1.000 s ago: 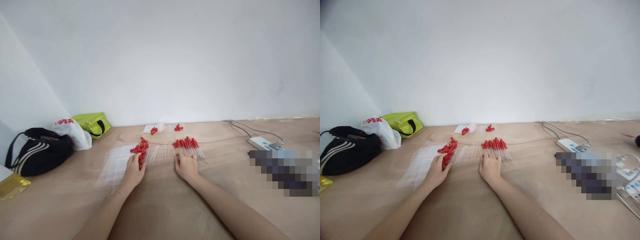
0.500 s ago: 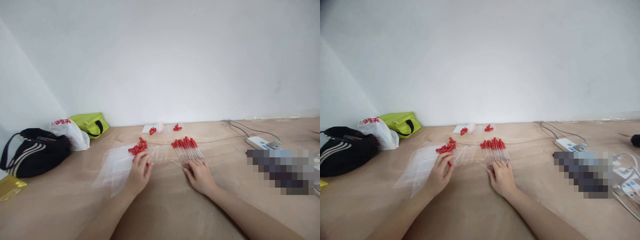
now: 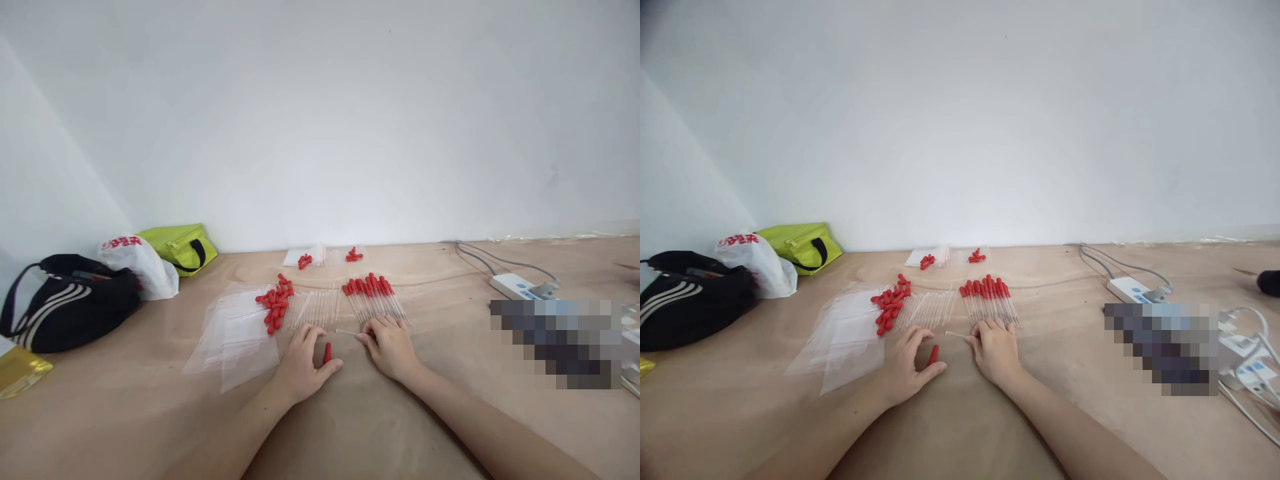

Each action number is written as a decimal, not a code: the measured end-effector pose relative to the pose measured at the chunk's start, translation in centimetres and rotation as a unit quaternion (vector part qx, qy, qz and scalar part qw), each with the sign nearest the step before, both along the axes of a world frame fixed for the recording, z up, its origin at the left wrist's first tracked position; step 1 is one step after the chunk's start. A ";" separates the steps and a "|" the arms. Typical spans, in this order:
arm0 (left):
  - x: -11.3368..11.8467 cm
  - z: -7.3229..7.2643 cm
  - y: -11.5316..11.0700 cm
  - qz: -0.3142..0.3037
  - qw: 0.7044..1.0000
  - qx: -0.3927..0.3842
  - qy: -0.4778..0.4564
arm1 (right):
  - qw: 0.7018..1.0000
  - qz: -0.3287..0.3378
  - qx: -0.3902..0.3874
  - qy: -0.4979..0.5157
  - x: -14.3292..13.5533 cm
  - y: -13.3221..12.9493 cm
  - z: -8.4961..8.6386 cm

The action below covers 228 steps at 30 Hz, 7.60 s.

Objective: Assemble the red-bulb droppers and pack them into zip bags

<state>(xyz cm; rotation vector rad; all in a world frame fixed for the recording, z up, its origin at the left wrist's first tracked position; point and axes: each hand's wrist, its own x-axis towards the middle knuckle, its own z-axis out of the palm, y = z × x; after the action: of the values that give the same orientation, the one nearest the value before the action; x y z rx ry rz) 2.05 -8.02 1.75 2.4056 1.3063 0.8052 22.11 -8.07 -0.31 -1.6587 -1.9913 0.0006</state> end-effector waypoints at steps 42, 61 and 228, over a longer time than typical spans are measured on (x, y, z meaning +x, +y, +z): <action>-0.4 -1.6 0.7 -0.109 0.991 0.082 -0.005 | 0.983 0.174 -0.005 0.050 0.8 -0.6 1.5; -0.3 -1.3 0.5 -0.151 0.983 0.097 0.025 | 0.981 0.186 -0.010 0.052 -0.3 -1.4 0.8; 0.2 -0.3 0.8 -0.021 0.996 0.063 0.060 | 0.980 -0.197 0.014 0.023 0.1 6.3 1.3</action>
<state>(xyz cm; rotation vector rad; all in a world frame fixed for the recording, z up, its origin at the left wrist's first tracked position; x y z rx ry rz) 2.26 -7.26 1.43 2.6068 1.2782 0.7639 22.26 -1.75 1.01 -1.9877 -1.5912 -0.1328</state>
